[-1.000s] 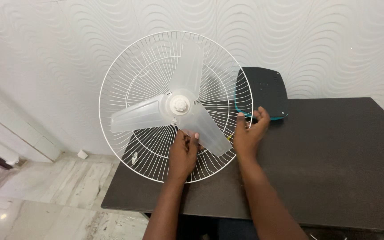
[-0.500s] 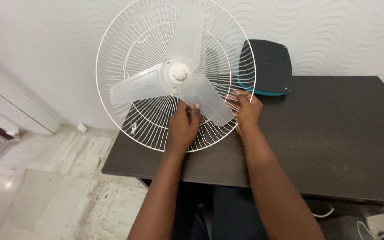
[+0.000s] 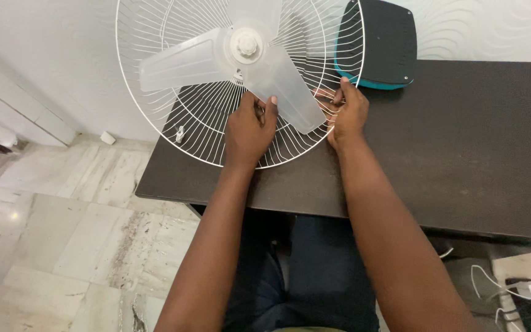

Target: The person assembles a table fan by attaching the front grill, inserting the fan blade, and securing it with a central cap. They then attach the fan head to the base and adjust the tilt.

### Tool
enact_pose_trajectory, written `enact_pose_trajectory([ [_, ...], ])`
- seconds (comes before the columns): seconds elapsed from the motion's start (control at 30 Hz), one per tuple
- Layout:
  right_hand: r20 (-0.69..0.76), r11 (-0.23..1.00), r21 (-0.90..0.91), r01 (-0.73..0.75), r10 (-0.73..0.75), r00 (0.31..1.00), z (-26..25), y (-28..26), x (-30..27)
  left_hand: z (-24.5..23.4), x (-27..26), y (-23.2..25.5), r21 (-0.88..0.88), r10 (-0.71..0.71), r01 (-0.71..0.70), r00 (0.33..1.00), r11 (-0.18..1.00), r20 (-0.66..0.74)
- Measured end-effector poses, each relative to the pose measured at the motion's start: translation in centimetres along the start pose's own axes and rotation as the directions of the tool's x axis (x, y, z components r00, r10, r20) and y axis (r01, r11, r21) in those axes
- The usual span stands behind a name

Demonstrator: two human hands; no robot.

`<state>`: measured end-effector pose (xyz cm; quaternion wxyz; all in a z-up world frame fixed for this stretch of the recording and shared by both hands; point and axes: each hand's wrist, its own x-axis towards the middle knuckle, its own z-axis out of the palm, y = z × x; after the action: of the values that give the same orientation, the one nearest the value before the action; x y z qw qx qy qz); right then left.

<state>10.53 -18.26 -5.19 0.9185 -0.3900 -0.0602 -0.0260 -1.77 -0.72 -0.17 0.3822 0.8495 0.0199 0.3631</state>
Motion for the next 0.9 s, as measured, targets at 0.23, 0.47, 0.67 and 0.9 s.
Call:
enact_pose_trajectory([
  [0.23,0.0,1.0,-0.024,-0.003,0.003,1.0,-0.8,0.8,0.5,-0.4,-0.4,0.5,0.217,0.09,-0.055,0.984,0.975,-0.151],
  [0.47,-0.014,0.989,-0.144,0.011,-0.013,1.0,0.1,0.1,-0.2,-0.8,-0.1,-0.1,0.314,0.226,-0.155,0.953,0.937,-0.204],
  [0.67,-0.031,0.991,-0.134,-0.026,0.022,0.999,0.5,-0.3,-0.5,-1.0,1.7,-1.7,0.483,0.378,-0.242,0.902,0.842,-0.207],
  [0.9,-0.004,0.99,-0.142,0.014,-0.014,1.0,0.7,-0.5,-0.8,-0.8,5.0,-2.3,0.532,0.417,-0.249,0.882,0.809,-0.222],
])
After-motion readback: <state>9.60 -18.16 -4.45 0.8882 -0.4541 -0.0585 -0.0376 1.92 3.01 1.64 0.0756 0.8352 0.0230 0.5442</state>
